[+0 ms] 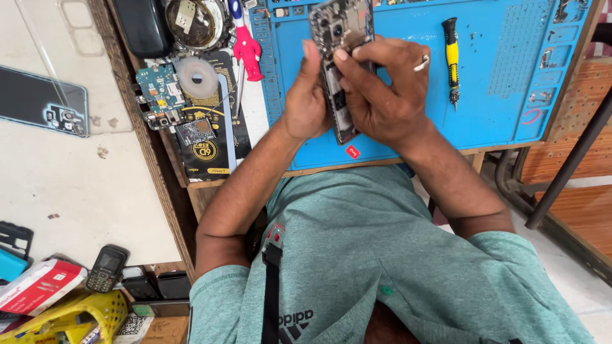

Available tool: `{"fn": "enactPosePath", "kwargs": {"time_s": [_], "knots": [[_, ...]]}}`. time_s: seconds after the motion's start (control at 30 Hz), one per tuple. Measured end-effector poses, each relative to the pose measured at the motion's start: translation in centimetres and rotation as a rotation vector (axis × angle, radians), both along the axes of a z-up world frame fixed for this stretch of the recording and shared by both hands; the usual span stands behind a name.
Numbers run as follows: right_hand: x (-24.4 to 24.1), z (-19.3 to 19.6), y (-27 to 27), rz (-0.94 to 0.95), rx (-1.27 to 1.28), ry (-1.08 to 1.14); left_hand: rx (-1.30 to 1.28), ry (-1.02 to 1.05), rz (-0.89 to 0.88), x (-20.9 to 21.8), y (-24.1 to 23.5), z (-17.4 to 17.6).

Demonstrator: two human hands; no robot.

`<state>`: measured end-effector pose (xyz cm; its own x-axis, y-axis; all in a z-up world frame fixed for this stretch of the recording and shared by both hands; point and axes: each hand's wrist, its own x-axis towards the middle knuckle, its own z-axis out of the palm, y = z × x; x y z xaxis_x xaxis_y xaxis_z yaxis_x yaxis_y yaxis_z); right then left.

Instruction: The person disassembles a smartphone using a screwdriver and a prying tool, removes the back cover, and manipulates internal components including the battery and camera module. The person then reassembles the phone by reconnecting cables and replacing the back cover.

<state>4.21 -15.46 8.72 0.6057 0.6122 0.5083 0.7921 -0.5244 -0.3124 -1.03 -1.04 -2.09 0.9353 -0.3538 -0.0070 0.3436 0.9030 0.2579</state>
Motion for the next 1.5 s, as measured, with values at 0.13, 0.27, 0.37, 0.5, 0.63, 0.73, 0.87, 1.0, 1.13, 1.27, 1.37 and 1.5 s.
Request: {"fn": "enactPosePath", "kwargs": {"time_s": [0.13, 0.27, 0.37, 0.5, 0.63, 0.73, 0.87, 1.0, 1.13, 1.27, 1.37, 1.5], "knots": [[0.4, 0.1, -0.2, -0.029, 0.154, 0.097, -0.030, 0.112, 0.034, 0.2, -0.2, 1.2], [0.9, 0.1, -1.7, -0.149, 0.229, 0.245, -0.014, 0.050, 0.025, 0.3, 0.0, 1.1], [1.9, 0.2, -2.4, -0.112, 0.263, 0.384, -0.006, 0.026, 0.005, 0.3, 0.1, 1.0], [2.1, 0.4, -2.7, -0.072, 0.188, 0.364, 0.005, 0.001, -0.013, 0.1, 0.1, 0.6], [2.6, 0.7, -2.8, 0.006, 0.089, 0.205, 0.030, -0.077, -0.051, 0.3, 0.2, 0.3], [2.8, 0.8, -2.9, 0.029, 0.076, 0.232, 0.044, -0.091, -0.058, 0.3, 0.2, 0.3], [3.1, 0.8, -3.3, 0.057, 0.062, 0.249, 0.061, -0.092, -0.090, 0.4, 0.3, 0.6], [2.9, 0.7, -2.9, 0.075, 0.057, 0.160, 0.066, -0.087, -0.084, 0.6, 0.4, 0.7], [1.7, 0.4, -2.3, 0.031, 0.046, 0.128, 0.070, -0.040, -0.059, 0.4, 0.4, 0.0], [0.7, 0.2, -1.7, -0.019, 0.013, 0.086, 0.022, -0.080, -0.068, 0.3, 0.3, -0.4], [0.7, 0.2, -1.5, -0.026, -0.015, 0.049, 0.018, -0.066, -0.050, 0.4, 0.4, -0.4], [0.9, -0.1, -2.1, 0.003, 0.090, 0.161, 0.015, -0.008, -0.022, 0.4, 0.1, -0.2]]}}
